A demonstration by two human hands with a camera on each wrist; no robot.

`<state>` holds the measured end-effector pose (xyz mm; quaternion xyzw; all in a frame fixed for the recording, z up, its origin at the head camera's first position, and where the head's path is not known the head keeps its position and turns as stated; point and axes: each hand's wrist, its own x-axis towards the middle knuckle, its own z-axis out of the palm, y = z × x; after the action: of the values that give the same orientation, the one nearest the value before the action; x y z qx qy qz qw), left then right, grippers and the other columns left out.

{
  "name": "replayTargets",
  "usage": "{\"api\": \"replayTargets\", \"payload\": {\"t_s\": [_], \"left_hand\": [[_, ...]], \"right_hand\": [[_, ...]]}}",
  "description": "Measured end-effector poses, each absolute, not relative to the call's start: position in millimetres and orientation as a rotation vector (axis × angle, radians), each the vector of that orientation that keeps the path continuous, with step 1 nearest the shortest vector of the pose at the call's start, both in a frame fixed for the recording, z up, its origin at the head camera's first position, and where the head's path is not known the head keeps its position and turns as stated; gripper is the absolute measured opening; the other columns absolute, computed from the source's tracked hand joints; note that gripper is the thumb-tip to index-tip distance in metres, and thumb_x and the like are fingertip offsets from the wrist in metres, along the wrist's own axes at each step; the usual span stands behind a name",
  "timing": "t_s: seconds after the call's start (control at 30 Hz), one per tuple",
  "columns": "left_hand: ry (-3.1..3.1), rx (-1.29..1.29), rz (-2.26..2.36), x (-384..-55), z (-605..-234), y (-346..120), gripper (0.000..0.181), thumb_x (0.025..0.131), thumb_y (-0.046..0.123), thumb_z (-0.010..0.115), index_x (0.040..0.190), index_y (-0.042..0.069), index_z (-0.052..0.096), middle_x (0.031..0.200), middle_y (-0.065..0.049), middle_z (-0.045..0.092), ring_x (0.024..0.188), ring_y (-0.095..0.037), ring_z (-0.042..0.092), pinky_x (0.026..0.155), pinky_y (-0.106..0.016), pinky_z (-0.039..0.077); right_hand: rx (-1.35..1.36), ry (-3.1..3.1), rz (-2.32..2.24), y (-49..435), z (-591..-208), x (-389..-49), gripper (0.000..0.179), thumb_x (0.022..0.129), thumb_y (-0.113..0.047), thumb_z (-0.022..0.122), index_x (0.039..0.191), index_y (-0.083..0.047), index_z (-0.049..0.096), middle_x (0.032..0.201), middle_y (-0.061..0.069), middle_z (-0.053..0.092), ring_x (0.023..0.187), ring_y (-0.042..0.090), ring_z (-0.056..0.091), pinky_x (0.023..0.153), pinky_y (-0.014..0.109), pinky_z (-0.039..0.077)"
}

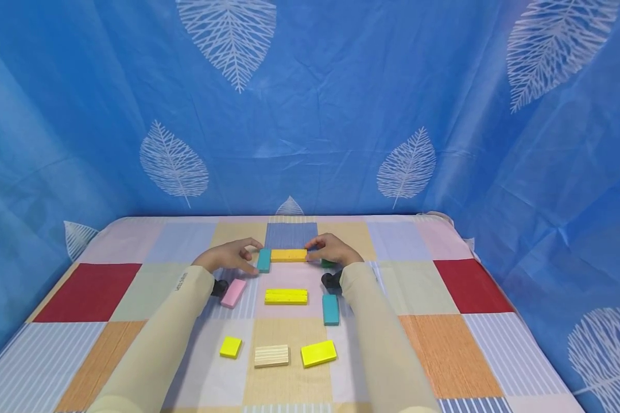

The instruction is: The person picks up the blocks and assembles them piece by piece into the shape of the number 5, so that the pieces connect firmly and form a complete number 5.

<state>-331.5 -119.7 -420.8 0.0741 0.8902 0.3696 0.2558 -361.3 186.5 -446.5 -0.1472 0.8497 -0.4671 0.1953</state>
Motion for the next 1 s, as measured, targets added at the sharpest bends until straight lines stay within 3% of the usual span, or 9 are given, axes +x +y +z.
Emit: {"api": "replayTargets", "payload": {"t_s": [0.17,0.3,0.57,0.77,1.0], "left_hand": [[2.397,0.248,1.029,-331,-423,-124,0.064,0.095,0.013,0.084,0.151,0.010,0.053,0.115,-0.012,0.054,0.119,-0.032,0.048,0.106,-0.047,0.043],[2.393,0.269,1.050,-330,-425,-123,0.061,0.095,0.013,0.084,0.149,0.010,0.054,0.113,-0.011,0.054,0.118,-0.031,0.048,0.102,-0.044,0.044],[2.420,0.272,1.024,-332,-425,-126,0.060,0.096,0.013,0.084,0.148,0.009,0.055,0.112,-0.011,0.054,0.115,-0.030,0.049,0.100,-0.042,0.044],[2.430,0.260,1.011,-332,-425,-126,0.061,0.095,0.014,0.085,0.148,0.010,0.056,0.115,-0.012,0.056,0.116,-0.031,0.050,0.102,-0.043,0.045],[2.432,0.266,1.010,-332,-424,-125,0.061,0.095,0.013,0.085,0.149,0.009,0.056,0.115,-0.012,0.056,0.114,-0.030,0.050,0.100,-0.042,0.045]], "right_hand": [[-0.503,2.386,-1.289,195,-442,-358,0.045,0.102,-0.017,0.072,0.141,0.005,0.065,0.140,0.022,0.065,0.124,0.034,0.061,0.109,0.046,0.051],[-0.423,2.395,-1.351,200,-441,-356,0.047,0.105,-0.014,0.068,0.146,0.006,0.059,0.148,0.025,0.060,0.133,0.039,0.058,0.114,0.051,0.047],[-0.260,2.481,-1.427,205,-437,-347,0.040,0.109,-0.012,0.062,0.146,0.004,0.061,0.150,0.025,0.059,0.134,0.040,0.057,0.112,0.050,0.049],[-0.183,2.467,-1.557,209,-434,-335,0.042,0.108,-0.010,0.062,0.147,0.004,0.060,0.153,0.025,0.057,0.136,0.040,0.055,0.116,0.054,0.045],[-0.159,2.508,-1.601,216,-432,-318,0.042,0.108,-0.010,0.063,0.148,0.004,0.059,0.152,0.024,0.059,0.131,0.039,0.058,0.115,0.053,0.047]]}}
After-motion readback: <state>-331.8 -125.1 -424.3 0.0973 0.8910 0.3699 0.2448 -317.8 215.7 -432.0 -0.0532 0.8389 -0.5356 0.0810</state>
